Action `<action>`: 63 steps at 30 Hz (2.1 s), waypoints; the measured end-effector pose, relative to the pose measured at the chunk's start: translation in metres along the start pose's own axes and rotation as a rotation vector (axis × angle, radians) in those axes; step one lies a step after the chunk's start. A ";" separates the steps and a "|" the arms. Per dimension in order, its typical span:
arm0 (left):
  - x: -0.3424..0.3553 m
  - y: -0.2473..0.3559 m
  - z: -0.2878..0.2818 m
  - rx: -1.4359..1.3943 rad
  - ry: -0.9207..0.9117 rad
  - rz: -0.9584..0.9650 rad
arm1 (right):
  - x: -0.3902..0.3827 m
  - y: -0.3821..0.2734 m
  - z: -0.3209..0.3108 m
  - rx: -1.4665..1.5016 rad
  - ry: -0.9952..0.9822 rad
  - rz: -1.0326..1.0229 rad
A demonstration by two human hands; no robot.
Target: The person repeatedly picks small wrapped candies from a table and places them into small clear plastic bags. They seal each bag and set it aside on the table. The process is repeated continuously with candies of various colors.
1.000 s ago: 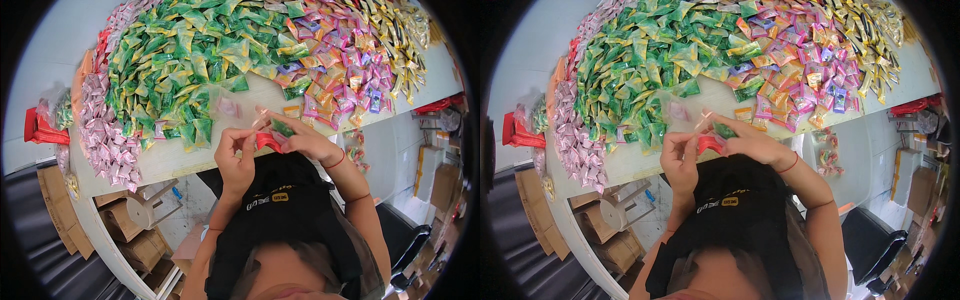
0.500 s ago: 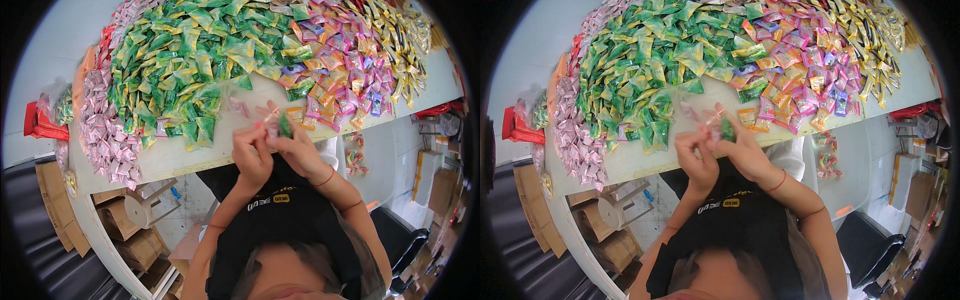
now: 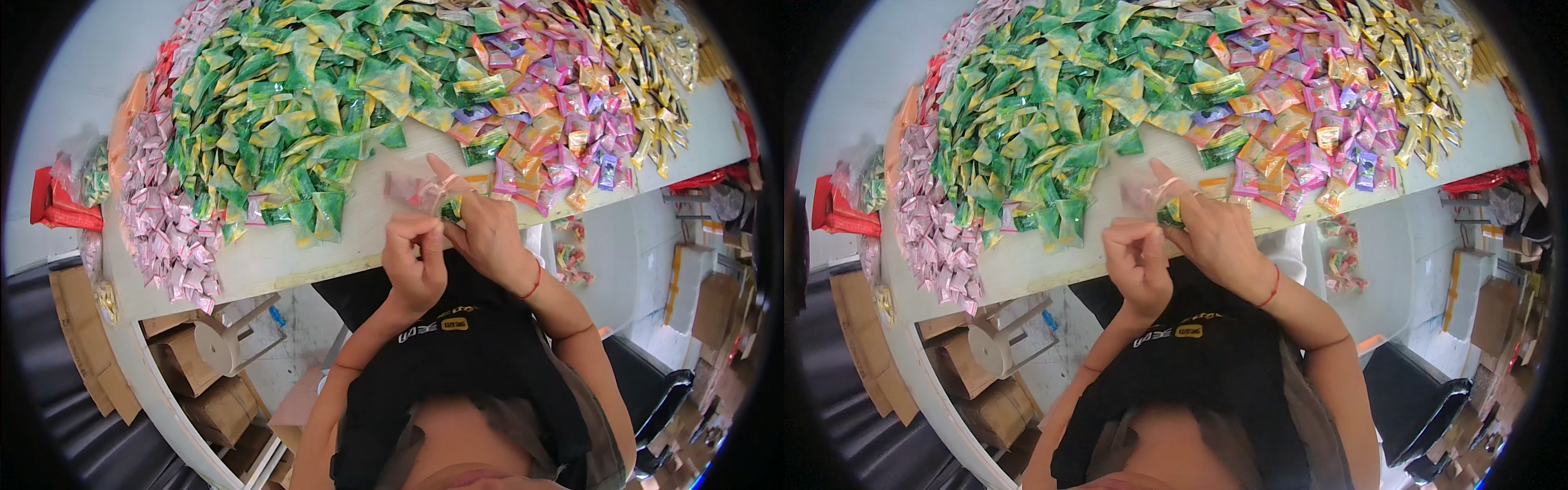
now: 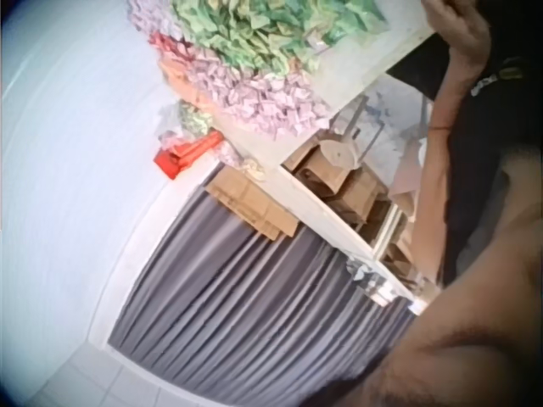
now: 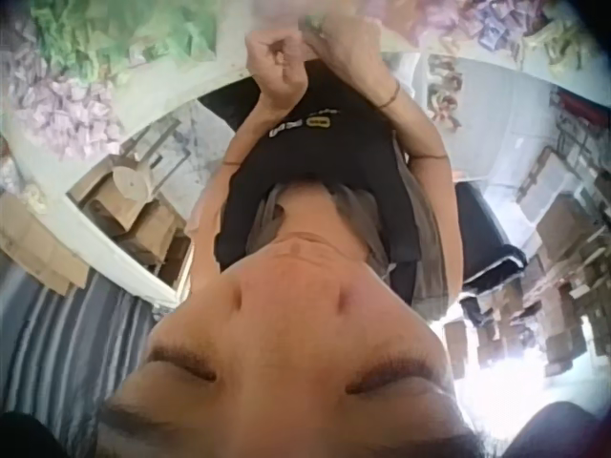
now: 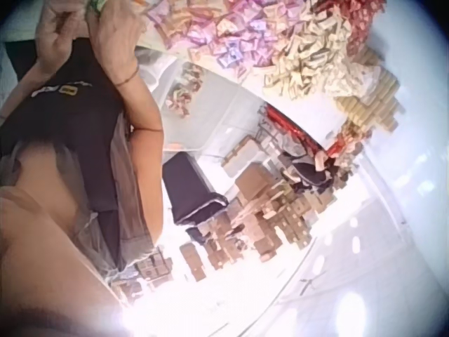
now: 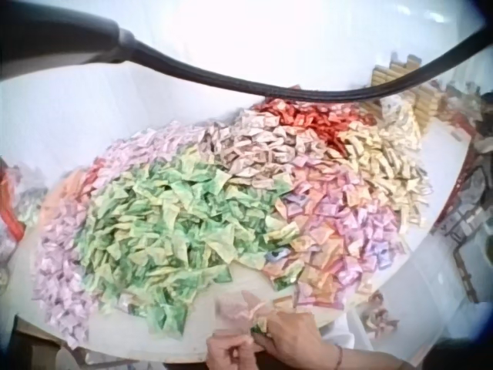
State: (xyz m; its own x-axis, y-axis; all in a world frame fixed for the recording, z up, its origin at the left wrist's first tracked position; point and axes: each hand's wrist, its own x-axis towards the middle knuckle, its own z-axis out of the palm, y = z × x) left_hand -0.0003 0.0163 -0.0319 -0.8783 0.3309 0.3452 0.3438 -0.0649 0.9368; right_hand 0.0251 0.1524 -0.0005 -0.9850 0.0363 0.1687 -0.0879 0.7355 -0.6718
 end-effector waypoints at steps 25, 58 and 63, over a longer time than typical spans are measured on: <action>0.000 0.033 -0.002 -0.262 -0.225 -0.154 | -0.001 0.004 -0.001 -0.109 0.181 -0.104; 0.036 0.025 -0.026 -0.244 0.317 -0.117 | 0.258 0.215 -0.119 -0.565 0.019 -0.103; 0.038 0.032 -0.025 -0.231 0.336 -0.113 | 0.269 0.189 -0.115 -0.685 0.036 -0.066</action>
State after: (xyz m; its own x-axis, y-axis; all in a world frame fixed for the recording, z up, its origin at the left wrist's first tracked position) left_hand -0.0310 0.0035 0.0121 -0.9788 0.0252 0.2032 0.1892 -0.2679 0.9447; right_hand -0.2397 0.3792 0.0013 -0.9741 -0.0097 0.2258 -0.0223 0.9983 -0.0537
